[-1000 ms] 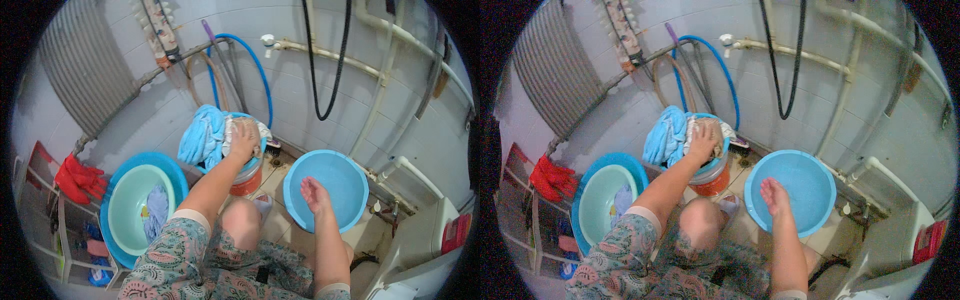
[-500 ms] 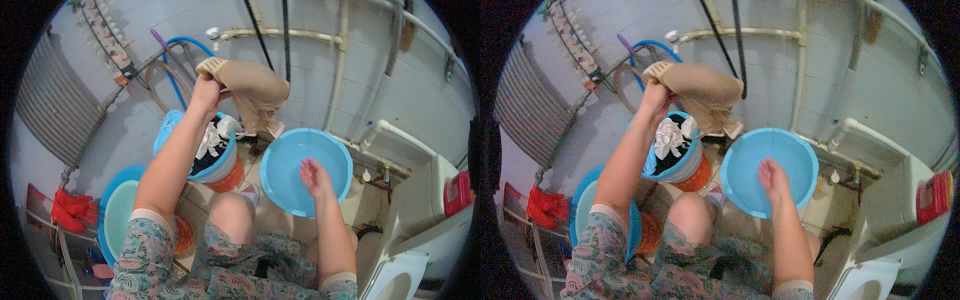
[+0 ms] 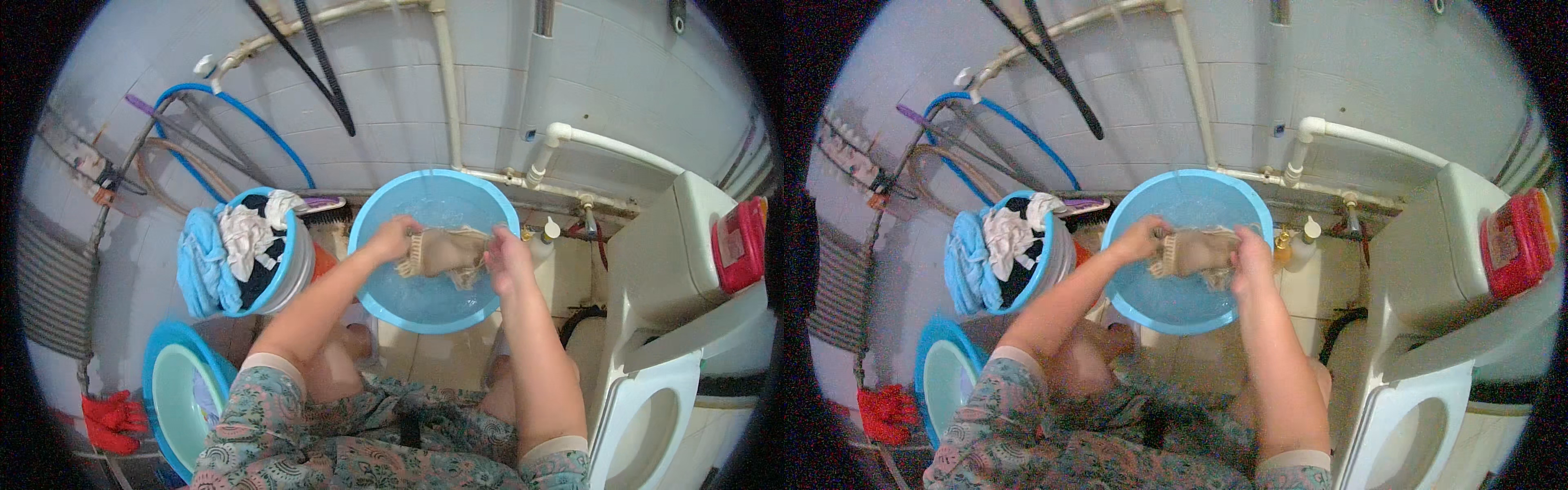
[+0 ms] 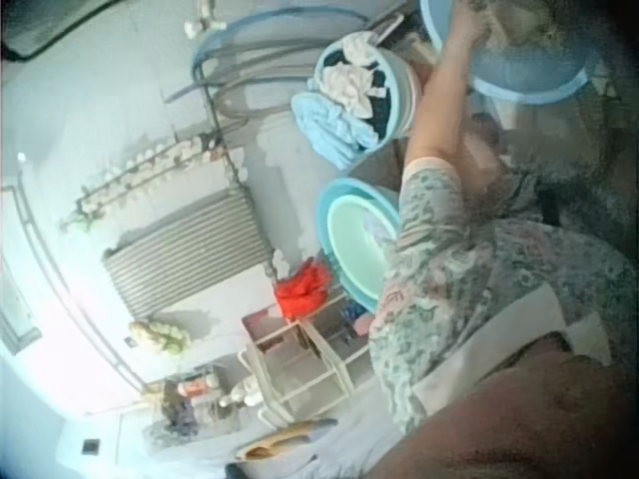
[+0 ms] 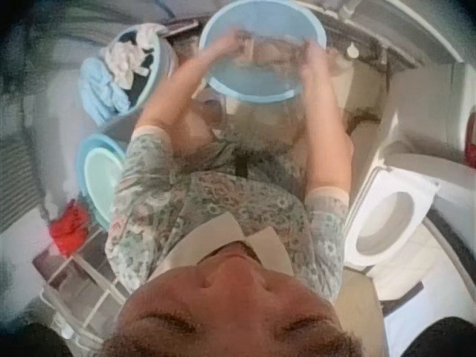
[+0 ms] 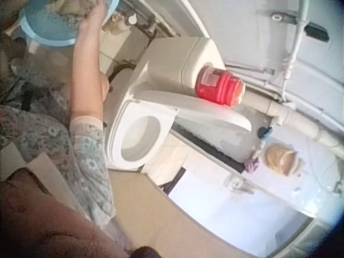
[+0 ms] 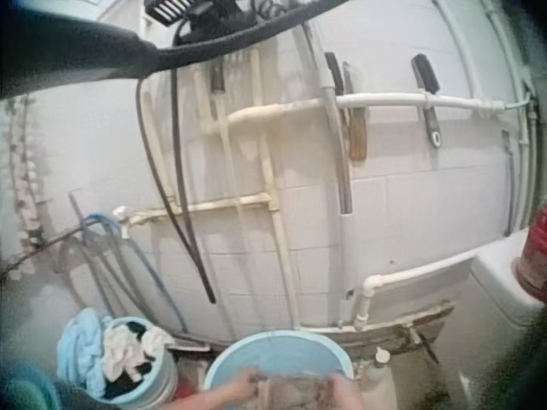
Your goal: The person sits on the bathroom floor and hand-washes several pieces of clothing in a blue basin filled with water. They scrub and rinse a light blue towel, a beige striped cloth, and a white cloth, applying detergent to the white item before wringing out each piece and placing it into a nearby bucket.
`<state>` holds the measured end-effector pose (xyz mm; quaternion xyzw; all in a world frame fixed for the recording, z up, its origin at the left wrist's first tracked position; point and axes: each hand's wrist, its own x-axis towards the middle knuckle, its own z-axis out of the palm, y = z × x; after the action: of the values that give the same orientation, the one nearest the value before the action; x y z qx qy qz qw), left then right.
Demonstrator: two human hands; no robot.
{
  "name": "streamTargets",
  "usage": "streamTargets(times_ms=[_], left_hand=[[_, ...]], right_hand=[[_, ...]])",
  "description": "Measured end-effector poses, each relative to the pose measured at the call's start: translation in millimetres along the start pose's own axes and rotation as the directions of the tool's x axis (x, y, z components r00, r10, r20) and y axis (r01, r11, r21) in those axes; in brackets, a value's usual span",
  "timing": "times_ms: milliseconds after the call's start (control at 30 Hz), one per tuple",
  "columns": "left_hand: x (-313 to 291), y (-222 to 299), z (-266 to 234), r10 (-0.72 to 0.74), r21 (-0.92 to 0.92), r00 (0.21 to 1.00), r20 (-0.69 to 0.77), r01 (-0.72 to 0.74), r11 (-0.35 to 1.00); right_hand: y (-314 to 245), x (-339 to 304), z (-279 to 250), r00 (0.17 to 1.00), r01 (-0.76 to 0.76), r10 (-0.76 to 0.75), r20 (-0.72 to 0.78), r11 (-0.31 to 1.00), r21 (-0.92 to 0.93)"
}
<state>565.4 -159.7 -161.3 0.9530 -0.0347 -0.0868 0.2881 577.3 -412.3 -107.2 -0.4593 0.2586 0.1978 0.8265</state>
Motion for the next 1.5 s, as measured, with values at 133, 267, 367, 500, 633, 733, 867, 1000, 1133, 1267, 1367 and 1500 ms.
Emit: streamTargets(times_ms=[133, 267, 367, 500, 633, 733, 867, 1000, 1133, 1267, 1367, 1500], left_hand=[[8.0, 40.7, 74.6, 0.006, 0.431, 0.994, -0.112, 0.043, 0.901], [12.2, 30.4, 111.8, -0.002, 0.613, 0.989, 0.149, -0.091, 0.785], [28.1, 0.0, 143.3, -0.076, 0.776, 0.985, 0.156, -0.074, 0.626], [25.5, 28.0, 99.3, -0.038, 0.514, 0.974, 0.224, -0.085, 0.854], [27.4, -5.1, 82.8, -0.316, 0.256, 0.926, 0.208, 0.260, 0.931], [21.5, -6.0, 36.7, -0.400, -0.437, 0.909, 0.116, 0.408, 0.802], [-3.1, 69.3, -38.5, -0.284, -0.732, 0.958, -0.038, 0.167, 0.660], [-2.4, 40.9, -47.0, -0.099, -0.244, 0.940, -0.326, 0.017, 0.970], [8.7, -13.5, 5.5, -0.063, 0.136, 0.990, -0.127, 0.081, 0.987], [1.1, 24.6, 63.7, -0.084, 0.475, 0.987, 0.134, 0.010, 0.880], [-4.5, 14.9, 106.0, -0.158, 0.585, 0.976, 0.152, 0.040, 0.810], [14.8, 20.7, 116.8, -0.034, 0.226, 0.988, -0.150, 0.068, 0.972]], right_hand=[[-11.7, -7.8, 6.2, 0.997, 0.046, -0.046, 0.061, 0.999, 0.002], [-25.0, -12.4, 9.4, 0.988, 0.083, -0.084, 0.126, 0.996, 0.008], [-28.0, -16.8, 7.3, 0.981, 0.086, -0.082, 0.176, 0.996, -0.014], [-35.4, -22.7, 3.3, 0.968, 0.096, -0.088, 0.233, 0.995, -0.019], [-33.1, -24.4, 8.5, 0.966, 0.067, -0.063, 0.252, 0.998, -0.008], [-33.7, -27.6, 9.4, 0.965, 0.060, -0.055, 0.258, 0.998, -0.012], [-35.1, -32.0, 7.1, 0.961, 0.069, -0.065, 0.270, 0.998, -0.007], [-32.6, -31.6, 9.9, 0.949, 0.069, -0.069, 0.308, 0.998, 0.010], [-31.1, -29.2, 13.2, 0.946, 0.053, -0.049, 0.320, 0.999, -0.006], [-34.0, -23.0, 13.5, 0.949, 0.056, -0.044, 0.311, 0.998, -0.032], [-33.9, -21.9, 15.4, 0.950, 0.036, -0.030, 0.310, 0.999, -0.016], [-35.3, -22.2, 11.6, 0.959, 0.045, -0.036, 0.282, 0.999, -0.023]])
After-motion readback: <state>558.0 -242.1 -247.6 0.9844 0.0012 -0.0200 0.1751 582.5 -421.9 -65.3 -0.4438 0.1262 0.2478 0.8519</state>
